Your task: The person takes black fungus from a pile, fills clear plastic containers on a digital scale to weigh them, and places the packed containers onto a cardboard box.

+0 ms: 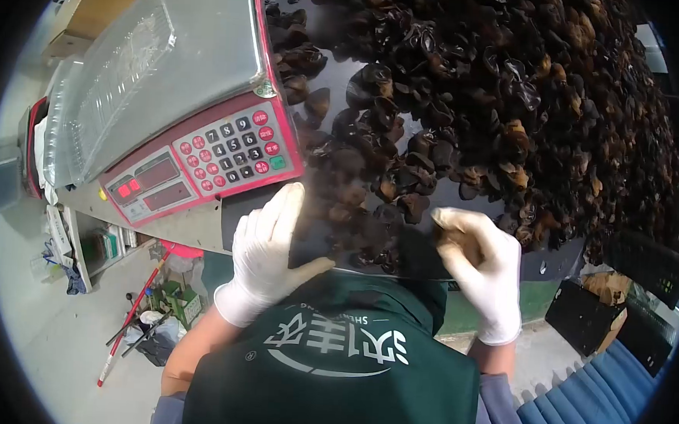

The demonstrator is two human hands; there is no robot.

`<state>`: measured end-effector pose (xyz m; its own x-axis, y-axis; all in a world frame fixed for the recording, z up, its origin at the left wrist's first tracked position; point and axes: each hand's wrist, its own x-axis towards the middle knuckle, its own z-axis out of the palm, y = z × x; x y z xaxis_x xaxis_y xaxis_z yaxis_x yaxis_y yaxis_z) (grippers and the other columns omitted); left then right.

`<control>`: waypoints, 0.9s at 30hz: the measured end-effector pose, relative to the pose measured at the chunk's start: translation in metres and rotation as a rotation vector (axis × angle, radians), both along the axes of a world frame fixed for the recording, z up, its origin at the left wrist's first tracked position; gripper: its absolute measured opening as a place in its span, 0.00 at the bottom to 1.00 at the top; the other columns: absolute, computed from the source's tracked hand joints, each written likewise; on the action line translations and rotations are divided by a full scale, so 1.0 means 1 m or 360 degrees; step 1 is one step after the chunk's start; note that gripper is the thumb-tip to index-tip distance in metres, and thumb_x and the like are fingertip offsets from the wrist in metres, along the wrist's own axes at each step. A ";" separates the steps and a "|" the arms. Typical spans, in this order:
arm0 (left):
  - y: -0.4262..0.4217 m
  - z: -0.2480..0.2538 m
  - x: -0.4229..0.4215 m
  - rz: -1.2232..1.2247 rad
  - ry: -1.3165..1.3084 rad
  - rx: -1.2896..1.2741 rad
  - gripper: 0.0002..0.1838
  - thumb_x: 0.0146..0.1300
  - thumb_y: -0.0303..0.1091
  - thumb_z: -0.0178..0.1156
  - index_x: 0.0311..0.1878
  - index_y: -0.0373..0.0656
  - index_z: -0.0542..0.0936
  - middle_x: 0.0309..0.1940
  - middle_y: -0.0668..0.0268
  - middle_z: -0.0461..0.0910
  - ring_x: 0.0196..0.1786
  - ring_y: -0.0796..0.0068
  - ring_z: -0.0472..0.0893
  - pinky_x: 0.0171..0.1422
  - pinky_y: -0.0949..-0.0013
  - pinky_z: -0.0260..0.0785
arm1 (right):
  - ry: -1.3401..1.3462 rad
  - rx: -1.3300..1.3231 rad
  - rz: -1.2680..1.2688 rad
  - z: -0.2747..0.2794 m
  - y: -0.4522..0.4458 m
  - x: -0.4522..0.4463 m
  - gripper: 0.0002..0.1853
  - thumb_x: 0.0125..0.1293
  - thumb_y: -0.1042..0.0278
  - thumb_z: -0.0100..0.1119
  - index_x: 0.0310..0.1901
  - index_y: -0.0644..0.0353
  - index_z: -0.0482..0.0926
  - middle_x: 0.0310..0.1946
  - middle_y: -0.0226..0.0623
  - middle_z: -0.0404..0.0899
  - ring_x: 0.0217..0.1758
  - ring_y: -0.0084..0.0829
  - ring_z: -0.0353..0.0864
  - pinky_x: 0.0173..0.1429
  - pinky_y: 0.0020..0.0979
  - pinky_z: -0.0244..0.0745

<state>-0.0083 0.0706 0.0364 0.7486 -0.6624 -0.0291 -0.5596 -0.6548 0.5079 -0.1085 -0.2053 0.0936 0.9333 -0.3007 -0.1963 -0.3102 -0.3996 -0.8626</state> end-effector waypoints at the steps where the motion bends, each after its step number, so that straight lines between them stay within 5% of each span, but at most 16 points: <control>1: -0.001 0.000 0.000 0.0001 0.0010 0.0010 0.60 0.32 0.46 0.86 0.72 0.32 0.70 0.69 0.47 0.74 0.67 0.49 0.77 0.68 0.56 0.68 | 0.0071 0.0010 -0.0089 0.011 -0.007 -0.016 0.16 0.60 0.84 0.65 0.51 0.65 0.85 0.45 0.37 0.90 0.43 0.20 0.88 0.48 0.22 0.82; 2: -0.001 0.001 0.001 0.0000 0.0018 0.0018 0.61 0.32 0.45 0.86 0.72 0.32 0.70 0.69 0.46 0.74 0.66 0.49 0.78 0.68 0.56 0.68 | 0.0388 -0.0127 -0.0115 0.025 -0.018 -0.033 0.15 0.60 0.85 0.64 0.49 0.66 0.85 0.42 0.38 0.90 0.41 0.20 0.88 0.44 0.24 0.82; 3: -0.002 0.001 0.002 -0.0001 0.0024 0.0027 0.61 0.31 0.45 0.86 0.72 0.31 0.70 0.69 0.46 0.74 0.66 0.49 0.78 0.68 0.56 0.68 | 0.0249 -0.0165 -0.0178 0.010 -0.029 -0.061 0.17 0.58 0.84 0.66 0.51 0.65 0.84 0.38 0.37 0.89 0.35 0.22 0.86 0.40 0.26 0.81; 8: -0.010 0.001 0.001 -0.0038 0.0012 0.0052 0.63 0.32 0.45 0.86 0.74 0.30 0.66 0.70 0.44 0.73 0.64 0.46 0.78 0.68 0.56 0.69 | 0.0999 -0.1445 0.0247 0.025 -0.036 -0.111 0.33 0.54 0.75 0.75 0.65 0.60 0.76 0.52 0.41 0.86 0.37 0.32 0.87 0.41 0.31 0.82; 11: -0.016 0.003 -0.001 -0.0060 0.0022 0.0017 0.65 0.32 0.45 0.87 0.75 0.28 0.64 0.70 0.42 0.72 0.64 0.42 0.78 0.68 0.55 0.70 | 0.0410 -0.0667 -0.0078 0.007 -0.001 -0.089 0.42 0.53 0.68 0.78 0.71 0.62 0.70 0.64 0.47 0.78 0.41 0.40 0.87 0.45 0.35 0.83; 16: -0.027 -0.002 -0.003 -0.0178 -0.0141 -0.0113 0.68 0.34 0.44 0.86 0.74 0.17 0.59 0.71 0.28 0.65 0.72 0.33 0.72 0.77 0.52 0.66 | 0.0051 -0.0897 0.0285 -0.047 0.038 -0.033 0.62 0.43 0.55 0.85 0.77 0.70 0.57 0.78 0.74 0.49 0.45 0.54 0.87 0.45 0.36 0.86; 19: -0.042 -0.003 -0.005 -0.0143 -0.0253 -0.0109 0.66 0.37 0.45 0.85 0.75 0.17 0.58 0.73 0.27 0.62 0.72 0.33 0.72 0.74 0.54 0.69 | 0.0259 -0.0795 0.0317 -0.040 0.028 0.003 0.70 0.41 0.53 0.86 0.80 0.73 0.48 0.82 0.64 0.40 0.65 0.55 0.80 0.59 0.36 0.83; 24: -0.064 0.020 0.010 -0.0036 0.0137 0.0003 0.70 0.42 0.42 0.84 0.79 0.20 0.48 0.79 0.28 0.46 0.74 0.40 0.71 0.64 0.62 0.78 | 0.0149 -0.0810 0.0639 -0.031 -0.003 0.055 0.76 0.32 0.56 0.89 0.83 0.57 0.46 0.84 0.53 0.42 0.53 0.53 0.85 0.53 0.38 0.84; 27: -0.077 0.031 0.024 0.0047 0.0412 0.0005 0.73 0.42 0.39 0.83 0.81 0.26 0.41 0.81 0.32 0.41 0.76 0.41 0.68 0.65 0.63 0.77 | -0.0024 -0.0847 0.0891 -0.028 -0.010 0.088 0.71 0.35 0.63 0.84 0.84 0.49 0.48 0.80 0.62 0.52 0.51 0.51 0.87 0.49 0.40 0.86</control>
